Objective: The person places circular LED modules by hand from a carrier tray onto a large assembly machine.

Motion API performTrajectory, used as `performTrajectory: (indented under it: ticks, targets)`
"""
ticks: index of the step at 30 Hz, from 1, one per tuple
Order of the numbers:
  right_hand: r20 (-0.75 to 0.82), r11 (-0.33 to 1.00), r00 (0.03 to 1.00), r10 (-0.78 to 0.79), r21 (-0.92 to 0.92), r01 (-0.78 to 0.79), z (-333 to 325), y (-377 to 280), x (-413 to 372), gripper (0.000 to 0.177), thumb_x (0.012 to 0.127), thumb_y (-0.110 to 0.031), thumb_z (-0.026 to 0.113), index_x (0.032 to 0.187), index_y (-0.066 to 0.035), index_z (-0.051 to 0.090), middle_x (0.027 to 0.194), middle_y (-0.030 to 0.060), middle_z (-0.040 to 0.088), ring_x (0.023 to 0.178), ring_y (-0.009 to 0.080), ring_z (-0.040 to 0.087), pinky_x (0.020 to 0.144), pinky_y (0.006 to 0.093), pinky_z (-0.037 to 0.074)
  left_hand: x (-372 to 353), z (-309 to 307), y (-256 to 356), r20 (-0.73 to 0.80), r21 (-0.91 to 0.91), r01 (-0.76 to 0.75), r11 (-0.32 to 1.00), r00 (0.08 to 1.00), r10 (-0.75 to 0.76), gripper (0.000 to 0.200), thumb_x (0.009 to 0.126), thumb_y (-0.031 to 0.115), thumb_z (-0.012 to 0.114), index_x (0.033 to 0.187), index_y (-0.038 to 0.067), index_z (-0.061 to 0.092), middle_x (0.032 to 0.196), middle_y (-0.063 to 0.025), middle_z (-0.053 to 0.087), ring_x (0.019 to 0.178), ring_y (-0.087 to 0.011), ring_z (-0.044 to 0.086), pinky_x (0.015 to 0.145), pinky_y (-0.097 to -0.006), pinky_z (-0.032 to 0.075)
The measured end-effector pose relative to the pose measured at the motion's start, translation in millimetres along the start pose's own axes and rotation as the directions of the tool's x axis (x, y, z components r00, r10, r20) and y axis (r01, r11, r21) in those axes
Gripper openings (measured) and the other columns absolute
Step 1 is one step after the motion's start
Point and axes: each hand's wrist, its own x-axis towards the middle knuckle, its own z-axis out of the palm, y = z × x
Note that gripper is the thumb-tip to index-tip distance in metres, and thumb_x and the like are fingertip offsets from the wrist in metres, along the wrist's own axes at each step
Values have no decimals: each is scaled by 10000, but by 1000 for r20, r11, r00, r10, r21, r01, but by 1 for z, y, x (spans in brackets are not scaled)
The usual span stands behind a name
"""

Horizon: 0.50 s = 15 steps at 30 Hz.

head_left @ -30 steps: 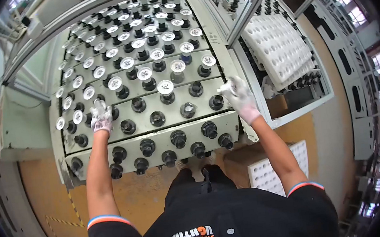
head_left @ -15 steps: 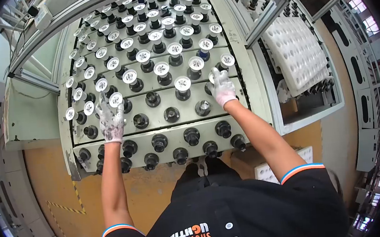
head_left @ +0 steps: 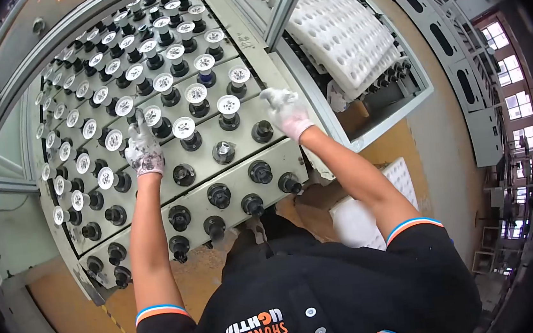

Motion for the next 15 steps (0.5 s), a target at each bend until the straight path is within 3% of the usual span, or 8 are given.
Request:
performTrajectory:
  ticks: [1, 6, 9, 10, 12, 13, 14, 15]
  targets:
    - [13, 995, 1000, -16, -95, 18, -2, -12, 0, 129, 776, -194, 570, 883, -135, 614, 884, 80, 660, 858, 319, 609, 755, 418, 469, 2, 2, -1, 5, -4, 17, 1000, 1000, -17, 692, 804, 149, 559, 1433, 194, 272, 1211, -216, 511, 923, -361, 616, 716, -473, 506]
    - [198, 919, 966, -166, -325, 224, 31, -31, 1, 98, 801, -216, 560, 838, -132, 597, 786, 92, 629, 830, 268, 621, 717, 408, 469, 2, 3, -5, 18, 2, 27, 1000, 999, -27, 679, 800, 131, 551, 1430, 151, 297, 1309, -181, 471, 946, -347, 612, 758, -456, 500]
    - [23, 953, 993, -117, -280, 119, 59, -30, 1, 116, 700, -130, 567, 693, -123, 682, 717, 110, 671, 693, 268, 663, 614, 387, 487, 7, 29, -27, -74, -47, -136, 990, 988, 132, 587, 806, 152, 563, 1365, 105, 387, 1262, -179, 511, 945, -345, 605, 778, -453, 493]
    - [93, 962, 995, -24, -268, 49, 62, -31, 1, 170, 719, -123, 547, 772, -68, 699, 805, 154, 679, 727, 312, 660, 628, 418, 514, 17, 30, -28, -84, -62, -171, 983, 983, 165, 574, 809, 155, 565, 1355, 102, 396, 1254, -177, 516, 947, -341, 604, 783, -449, 491]
    - [33, 983, 999, 2, -183, 4, 69, -32, 2, 170, 660, -170, 612, 736, -59, 715, 789, 140, 685, 740, 309, 665, 653, 411, 525, 33, 32, -28, -112, -88, -212, 973, 973, 202, 549, 814, 160, 569, 1337, 95, 414, 1239, -173, 525, 950, -332, 601, 792, -441, 486]
    - [99, 982, 995, 12, -189, 7, 47, -41, -2, 208, 685, -220, 618, 797, -83, 726, 809, 121, 692, 779, 300, 664, 705, 410, 522, 37, 31, -28, -129, -99, -214, 972, 971, 201, 537, 817, 163, 572, 1328, 91, 423, 1231, -171, 530, 951, -328, 599, 796, -437, 484]
    - [201, 986, 975, 91, -153, -61, 24, -50, -6, 274, 720, -285, 630, 913, -109, 710, 1013, 122, 664, 981, 285, 615, 863, 430, 461, 38, 30, -27, -144, -112, -212, 971, 970, 195, 525, 820, 166, 574, 1319, 88, 433, 1224, -169, 535, 952, -323, 597, 801, -433, 482]
    - [-87, 991, 995, 50, -117, -60, 23, -50, -23, 319, 742, -377, 610, 937, -137, 687, 1051, 102, 639, 1021, 272, 585, 906, 435, 412, 38, 26, -24, -161, -128, -209, 970, 969, 188, 513, 822, 169, 576, 1310, 84, 442, 1216, -167, 540, 954, -319, 596, 805, -429, 480]
